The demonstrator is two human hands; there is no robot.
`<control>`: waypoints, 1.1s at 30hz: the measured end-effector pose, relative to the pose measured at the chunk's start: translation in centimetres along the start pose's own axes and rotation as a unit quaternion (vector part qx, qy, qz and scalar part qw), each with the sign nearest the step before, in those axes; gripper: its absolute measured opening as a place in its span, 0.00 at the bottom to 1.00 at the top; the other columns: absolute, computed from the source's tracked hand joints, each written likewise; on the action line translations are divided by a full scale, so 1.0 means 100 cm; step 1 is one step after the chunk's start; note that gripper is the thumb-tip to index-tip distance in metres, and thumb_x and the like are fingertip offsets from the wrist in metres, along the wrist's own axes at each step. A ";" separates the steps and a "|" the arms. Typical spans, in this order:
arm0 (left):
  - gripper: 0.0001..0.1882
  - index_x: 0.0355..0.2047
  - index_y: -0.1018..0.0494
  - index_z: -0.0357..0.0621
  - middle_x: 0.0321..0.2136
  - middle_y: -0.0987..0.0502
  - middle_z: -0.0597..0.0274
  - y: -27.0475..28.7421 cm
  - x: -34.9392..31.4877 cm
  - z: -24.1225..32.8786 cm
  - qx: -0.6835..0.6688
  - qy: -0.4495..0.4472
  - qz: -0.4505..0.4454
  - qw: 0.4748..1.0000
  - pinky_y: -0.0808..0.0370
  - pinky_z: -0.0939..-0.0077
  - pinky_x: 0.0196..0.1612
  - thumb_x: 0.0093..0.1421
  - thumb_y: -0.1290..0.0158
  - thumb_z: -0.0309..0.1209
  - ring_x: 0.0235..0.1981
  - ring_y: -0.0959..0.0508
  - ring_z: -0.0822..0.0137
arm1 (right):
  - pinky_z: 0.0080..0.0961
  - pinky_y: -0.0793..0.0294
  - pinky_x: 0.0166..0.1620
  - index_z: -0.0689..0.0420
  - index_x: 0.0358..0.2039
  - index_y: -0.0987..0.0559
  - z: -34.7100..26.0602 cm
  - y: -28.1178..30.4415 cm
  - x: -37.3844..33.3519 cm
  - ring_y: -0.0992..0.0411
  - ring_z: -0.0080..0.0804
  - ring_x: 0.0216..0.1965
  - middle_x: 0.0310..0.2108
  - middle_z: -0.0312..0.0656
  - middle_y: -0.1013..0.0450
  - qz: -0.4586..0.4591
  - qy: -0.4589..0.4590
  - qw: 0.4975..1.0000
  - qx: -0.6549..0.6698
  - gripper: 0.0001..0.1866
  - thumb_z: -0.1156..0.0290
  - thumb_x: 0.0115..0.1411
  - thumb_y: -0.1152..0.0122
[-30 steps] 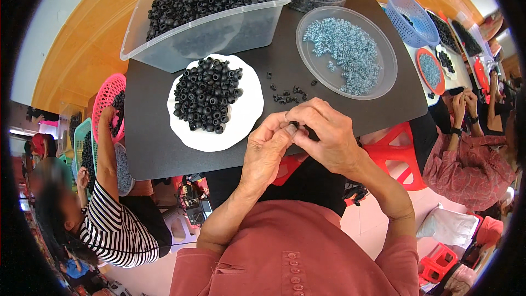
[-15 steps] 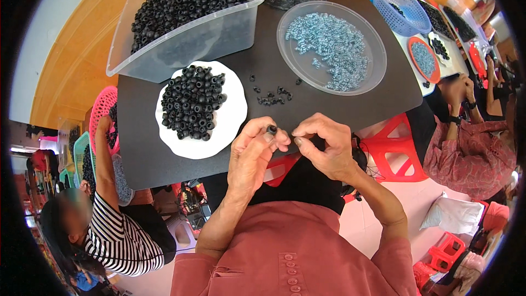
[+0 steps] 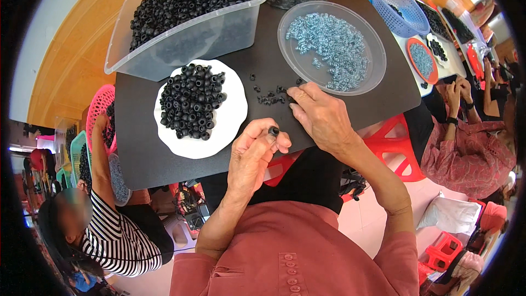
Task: The person assembles plastic beads by inserting small components into black beads by hand, scoops additional black beads from a plastic container onto a paper plate, and attaches small components into the beads.
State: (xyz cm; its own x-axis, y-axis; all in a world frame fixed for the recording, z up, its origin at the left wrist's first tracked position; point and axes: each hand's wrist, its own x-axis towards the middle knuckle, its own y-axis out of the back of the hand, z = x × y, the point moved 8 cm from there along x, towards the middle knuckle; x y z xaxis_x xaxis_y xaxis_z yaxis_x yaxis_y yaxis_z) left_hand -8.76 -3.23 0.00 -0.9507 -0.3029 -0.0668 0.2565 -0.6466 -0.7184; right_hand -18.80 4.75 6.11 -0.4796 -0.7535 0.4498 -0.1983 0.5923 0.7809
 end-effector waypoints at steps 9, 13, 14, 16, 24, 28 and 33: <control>0.09 0.41 0.33 0.34 0.31 0.27 0.55 -0.003 0.000 0.000 -0.002 0.014 -0.002 1.000 0.29 0.74 0.41 0.61 0.60 0.21 0.33 0.27 0.69 | 0.31 0.27 0.30 0.58 0.34 0.24 0.006 0.004 -0.007 0.28 0.38 0.27 0.29 0.40 0.31 0.039 0.006 0.999 0.009 0.10 0.77 0.48 0.39; 0.09 0.42 0.33 0.34 0.31 0.27 0.55 0.002 -0.001 -0.001 0.003 0.008 -0.004 1.000 0.28 0.74 0.40 0.61 0.59 0.22 0.34 0.27 0.68 | 0.30 0.27 0.29 0.57 0.33 0.24 -0.001 0.010 -0.007 0.27 0.38 0.26 0.28 0.40 0.29 0.068 0.023 0.997 0.022 0.10 0.77 0.48 0.38; 0.09 0.41 0.33 0.35 0.30 0.26 0.55 0.001 0.000 -0.001 0.008 0.011 -0.001 1.000 0.29 0.74 0.40 0.62 0.59 0.23 0.34 0.27 0.68 | 0.29 0.26 0.29 0.56 0.33 0.24 0.001 0.019 -0.006 0.27 0.38 0.26 0.27 0.39 0.29 0.091 0.021 0.995 0.035 0.10 0.76 0.48 0.38; 0.09 0.41 0.33 0.35 0.30 0.26 0.56 0.001 0.000 -0.001 0.011 0.008 -0.003 1.000 0.29 0.75 0.40 0.62 0.59 0.23 0.34 0.27 0.68 | 0.28 0.26 0.28 0.55 0.33 0.24 0.005 0.038 0.001 0.27 0.37 0.25 0.26 0.39 0.29 0.128 0.011 0.990 0.054 0.10 0.76 0.48 0.38; 0.08 0.40 0.32 0.37 0.29 0.26 0.57 -0.004 0.000 0.000 0.034 0.001 -0.007 0.999 0.30 0.76 0.40 0.62 0.58 0.24 0.34 0.27 0.69 | 0.34 0.28 0.30 0.57 0.34 0.24 0.070 0.028 0.050 0.28 0.42 0.26 0.28 0.43 0.27 -0.034 0.048 0.996 -0.060 0.09 0.76 0.50 0.42; 0.08 0.40 0.32 0.36 0.30 0.26 0.57 -0.003 0.000 0.000 0.029 0.000 -0.009 1.000 0.30 0.75 0.39 0.62 0.59 0.23 0.34 0.27 0.69 | 0.26 0.29 0.29 0.58 0.36 0.24 0.083 0.026 0.056 0.29 0.31 0.22 0.24 0.42 0.27 -0.002 -0.065 0.998 0.008 0.10 0.77 0.50 0.41; 0.08 0.40 0.32 0.36 0.30 0.26 0.57 -0.003 0.001 0.000 0.027 0.004 -0.006 1.000 0.29 0.75 0.39 0.62 0.59 0.22 0.34 0.27 0.69 | 0.21 0.31 0.27 0.59 0.35 0.23 0.095 0.034 0.048 0.32 0.22 0.20 0.22 0.41 0.27 0.052 -0.119 0.985 0.117 0.09 0.76 0.50 0.40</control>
State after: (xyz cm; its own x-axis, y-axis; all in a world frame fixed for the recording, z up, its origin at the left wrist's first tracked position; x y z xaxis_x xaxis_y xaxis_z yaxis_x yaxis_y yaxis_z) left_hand -8.91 -3.05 0.21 -0.9550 -0.2897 -0.0634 0.2538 -0.6877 -0.6802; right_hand -29.90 5.87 6.80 -0.6888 -0.6133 0.3865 -0.3154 0.7337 0.6019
